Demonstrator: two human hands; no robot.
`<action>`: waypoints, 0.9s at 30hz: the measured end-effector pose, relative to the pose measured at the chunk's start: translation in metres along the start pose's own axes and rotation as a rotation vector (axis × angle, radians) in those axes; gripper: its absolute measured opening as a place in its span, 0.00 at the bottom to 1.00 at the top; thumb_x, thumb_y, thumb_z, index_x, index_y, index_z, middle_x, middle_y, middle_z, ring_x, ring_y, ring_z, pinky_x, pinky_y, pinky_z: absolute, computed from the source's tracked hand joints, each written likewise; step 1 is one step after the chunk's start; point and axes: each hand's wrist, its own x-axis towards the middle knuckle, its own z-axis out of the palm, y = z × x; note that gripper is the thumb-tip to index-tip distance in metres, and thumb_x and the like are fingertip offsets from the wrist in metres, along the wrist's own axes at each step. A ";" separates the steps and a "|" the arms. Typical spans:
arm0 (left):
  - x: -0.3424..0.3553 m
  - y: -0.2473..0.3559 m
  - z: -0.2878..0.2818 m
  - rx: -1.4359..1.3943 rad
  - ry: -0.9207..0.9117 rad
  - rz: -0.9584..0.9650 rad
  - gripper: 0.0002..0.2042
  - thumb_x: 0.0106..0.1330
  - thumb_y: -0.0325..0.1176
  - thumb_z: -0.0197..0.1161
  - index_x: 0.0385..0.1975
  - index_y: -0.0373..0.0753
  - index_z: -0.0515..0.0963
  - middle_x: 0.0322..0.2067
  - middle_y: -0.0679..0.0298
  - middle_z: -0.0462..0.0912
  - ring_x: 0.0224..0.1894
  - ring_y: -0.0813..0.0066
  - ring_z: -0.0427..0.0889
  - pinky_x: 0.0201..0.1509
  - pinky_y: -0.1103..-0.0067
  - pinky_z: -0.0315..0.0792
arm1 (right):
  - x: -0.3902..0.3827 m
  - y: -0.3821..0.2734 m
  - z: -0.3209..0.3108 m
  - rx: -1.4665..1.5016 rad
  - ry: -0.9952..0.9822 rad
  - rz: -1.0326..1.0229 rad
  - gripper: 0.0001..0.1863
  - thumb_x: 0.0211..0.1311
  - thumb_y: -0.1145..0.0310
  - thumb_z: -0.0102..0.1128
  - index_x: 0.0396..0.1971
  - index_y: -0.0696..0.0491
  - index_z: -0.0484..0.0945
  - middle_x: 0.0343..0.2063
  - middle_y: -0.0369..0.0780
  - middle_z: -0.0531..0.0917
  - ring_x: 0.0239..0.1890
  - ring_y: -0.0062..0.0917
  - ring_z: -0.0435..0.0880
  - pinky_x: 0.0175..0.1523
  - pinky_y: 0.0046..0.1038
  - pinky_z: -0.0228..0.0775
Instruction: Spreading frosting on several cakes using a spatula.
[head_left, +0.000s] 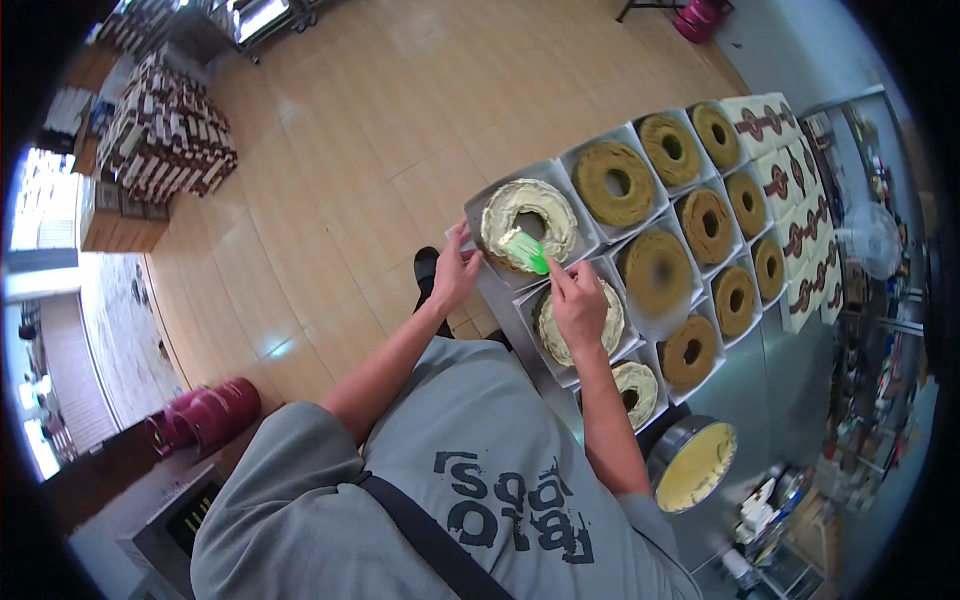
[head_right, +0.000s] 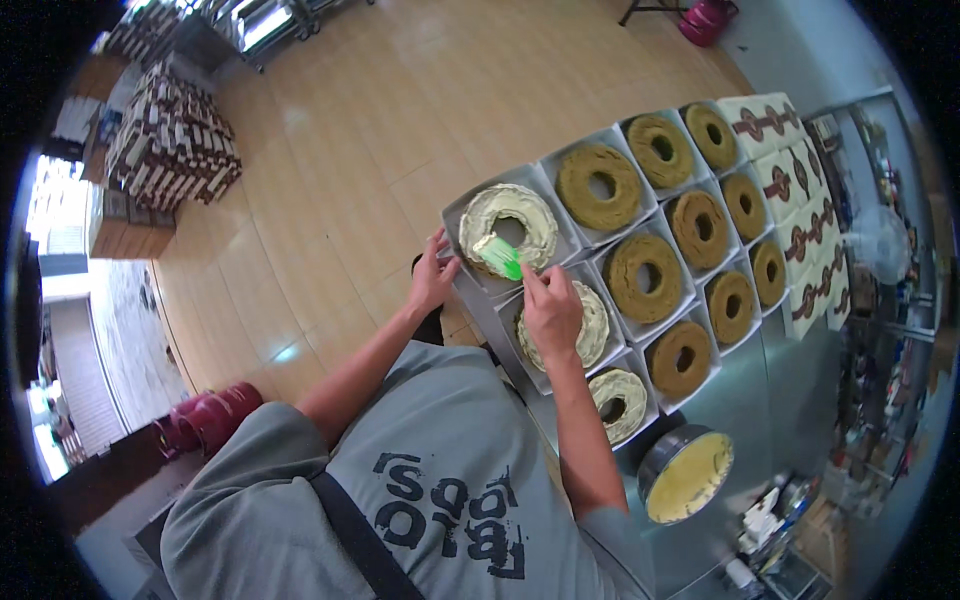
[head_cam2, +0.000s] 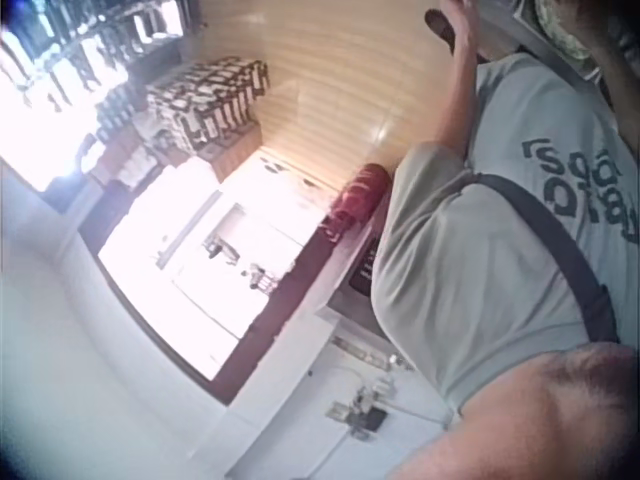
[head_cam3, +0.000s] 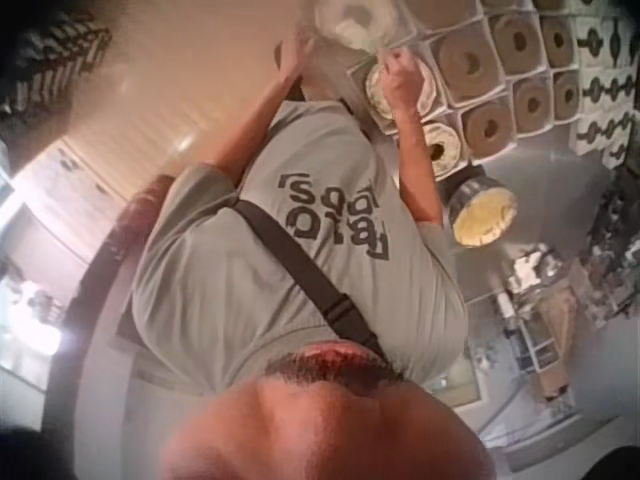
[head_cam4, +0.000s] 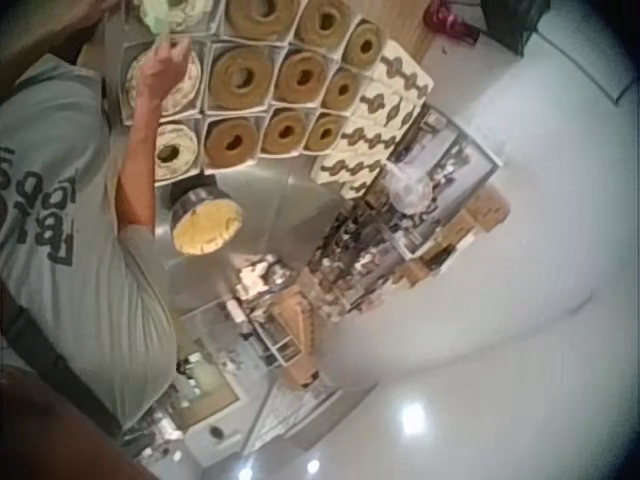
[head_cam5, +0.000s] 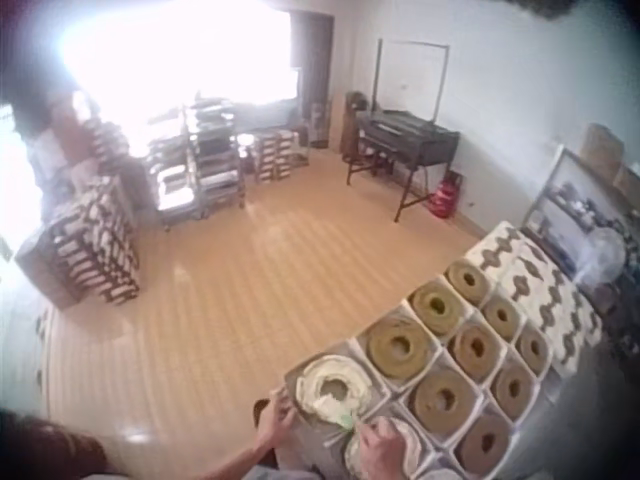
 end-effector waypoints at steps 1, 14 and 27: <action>-0.001 0.003 -0.001 0.001 -0.017 -0.011 0.36 0.74 0.24 0.63 0.80 0.39 0.55 0.69 0.41 0.71 0.50 0.60 0.86 0.52 0.72 0.82 | 0.008 -0.002 0.009 -0.028 -0.012 -0.028 0.18 0.64 0.74 0.70 0.52 0.44 0.90 0.33 0.34 0.75 0.31 0.27 0.75 0.36 0.29 0.70; 0.002 0.021 -0.014 0.030 -0.081 0.002 0.37 0.72 0.23 0.63 0.79 0.40 0.55 0.68 0.41 0.72 0.51 0.61 0.88 0.52 0.72 0.82 | -0.010 0.029 0.010 0.001 -0.158 -0.075 0.17 0.64 0.74 0.69 0.51 0.43 0.90 0.34 0.36 0.76 0.32 0.29 0.76 0.40 0.32 0.72; 0.003 0.026 -0.011 0.037 -0.083 -0.029 0.37 0.72 0.23 0.63 0.79 0.39 0.56 0.68 0.40 0.72 0.53 0.58 0.88 0.55 0.71 0.83 | 0.031 0.017 0.024 0.057 -0.181 -0.092 0.17 0.63 0.74 0.69 0.51 0.44 0.91 0.33 0.35 0.76 0.33 0.29 0.77 0.42 0.31 0.73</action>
